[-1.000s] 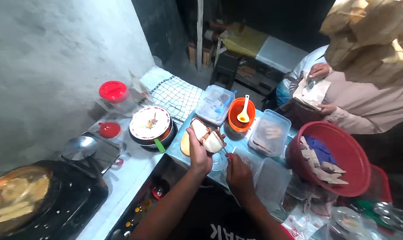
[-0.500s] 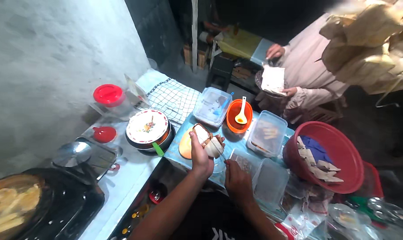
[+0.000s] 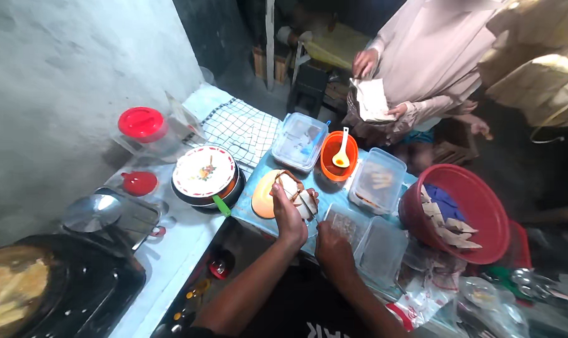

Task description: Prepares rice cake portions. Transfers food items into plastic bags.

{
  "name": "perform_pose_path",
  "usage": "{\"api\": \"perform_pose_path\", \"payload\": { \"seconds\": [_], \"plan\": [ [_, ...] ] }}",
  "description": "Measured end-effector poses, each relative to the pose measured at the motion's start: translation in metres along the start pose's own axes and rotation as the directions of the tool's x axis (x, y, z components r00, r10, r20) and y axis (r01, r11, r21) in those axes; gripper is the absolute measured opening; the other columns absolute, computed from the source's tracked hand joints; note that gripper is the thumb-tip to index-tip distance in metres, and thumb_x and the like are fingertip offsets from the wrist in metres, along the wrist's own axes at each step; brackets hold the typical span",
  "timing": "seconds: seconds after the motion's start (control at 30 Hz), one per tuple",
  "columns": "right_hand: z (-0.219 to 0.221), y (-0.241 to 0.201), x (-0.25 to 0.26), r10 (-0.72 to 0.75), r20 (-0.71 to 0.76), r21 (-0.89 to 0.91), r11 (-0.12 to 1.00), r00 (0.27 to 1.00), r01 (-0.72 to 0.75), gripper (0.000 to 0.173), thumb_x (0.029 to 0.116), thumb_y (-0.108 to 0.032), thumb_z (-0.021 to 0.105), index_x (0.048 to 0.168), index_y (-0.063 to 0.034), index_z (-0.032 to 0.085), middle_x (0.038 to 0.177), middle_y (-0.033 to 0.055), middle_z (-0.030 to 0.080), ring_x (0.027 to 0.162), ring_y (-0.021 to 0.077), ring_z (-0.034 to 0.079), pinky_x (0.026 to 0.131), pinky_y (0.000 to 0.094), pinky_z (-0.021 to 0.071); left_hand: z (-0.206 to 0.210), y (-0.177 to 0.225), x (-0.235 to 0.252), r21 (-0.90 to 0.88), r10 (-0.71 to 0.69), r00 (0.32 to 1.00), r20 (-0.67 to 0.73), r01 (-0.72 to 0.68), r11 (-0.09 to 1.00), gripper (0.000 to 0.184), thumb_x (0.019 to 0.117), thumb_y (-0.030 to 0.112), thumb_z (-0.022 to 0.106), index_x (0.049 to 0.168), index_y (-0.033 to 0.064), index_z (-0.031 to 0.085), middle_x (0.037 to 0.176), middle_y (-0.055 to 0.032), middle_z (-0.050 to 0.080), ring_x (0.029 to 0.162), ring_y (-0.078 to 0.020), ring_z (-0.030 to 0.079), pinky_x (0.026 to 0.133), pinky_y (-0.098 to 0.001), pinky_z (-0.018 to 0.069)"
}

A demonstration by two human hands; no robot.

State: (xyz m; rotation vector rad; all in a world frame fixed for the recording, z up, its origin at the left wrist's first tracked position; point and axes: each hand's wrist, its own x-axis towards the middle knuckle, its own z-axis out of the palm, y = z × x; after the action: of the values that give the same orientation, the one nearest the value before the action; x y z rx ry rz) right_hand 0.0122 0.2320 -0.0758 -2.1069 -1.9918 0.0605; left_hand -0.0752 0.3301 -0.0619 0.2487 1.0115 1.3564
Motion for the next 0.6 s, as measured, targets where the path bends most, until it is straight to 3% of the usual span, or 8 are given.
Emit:
{"api": "perform_pose_path", "payload": {
  "seconds": [0.3,0.43,0.53,0.6],
  "plan": [
    [-0.006,-0.001,0.008,0.109,0.307,-0.031,0.994,0.946,-0.104,0.027,0.1018,-0.014,0.05,0.122,-0.0031,0.064,0.091,0.0133,0.074,0.073,0.0298,0.075,0.063,0.0449,0.0605,-0.008,-0.015,0.007,0.038,-0.041,0.999,0.019,0.041,0.998,0.071,0.1005,0.073,0.028,0.149,0.0232,0.043,0.118,-0.0207,0.067,0.096,-0.0392,0.071,0.079,-0.0581,0.0613],
    [-0.011,0.001,0.014,0.148,0.436,-0.031,0.988,0.888,-0.15,0.03,0.1032,-0.015,0.046,0.127,-0.0035,0.06,0.097,0.014,0.074,0.081,0.0312,0.075,0.07,0.0463,0.0605,-0.01,-0.023,0.009,0.038,-0.053,0.997,0.049,0.051,0.998,0.073,0.0996,0.074,0.028,0.147,0.0203,0.044,0.118,-0.0186,0.067,0.096,-0.0365,0.072,0.08,-0.0565,0.0616],
    [-0.017,0.008,0.023,0.135,0.607,0.107,0.963,0.783,-0.249,0.033,0.1075,-0.018,0.039,0.133,-0.0066,0.056,0.098,0.0147,0.073,0.09,0.0326,0.074,0.08,0.0493,0.0588,-0.015,-0.026,0.013,0.051,-0.108,0.994,0.032,0.106,0.993,0.078,0.0972,0.078,0.027,0.147,0.0209,0.044,0.119,-0.0195,0.068,0.097,-0.0371,0.072,0.08,-0.0565,0.0612],
    [-0.012,0.022,0.023,0.049,0.602,0.304,0.909,0.797,-0.285,0.036,0.1105,-0.022,0.034,0.13,-0.0062,0.06,0.091,0.0134,0.07,0.083,0.0289,0.071,0.078,0.0478,0.0583,-0.02,-0.027,0.02,0.057,-0.169,0.984,0.058,0.166,0.985,0.082,0.0962,0.08,0.023,0.147,0.0191,0.045,0.119,-0.0206,0.068,0.1,-0.0381,0.071,0.082,-0.0565,0.0603]
  ]
}}
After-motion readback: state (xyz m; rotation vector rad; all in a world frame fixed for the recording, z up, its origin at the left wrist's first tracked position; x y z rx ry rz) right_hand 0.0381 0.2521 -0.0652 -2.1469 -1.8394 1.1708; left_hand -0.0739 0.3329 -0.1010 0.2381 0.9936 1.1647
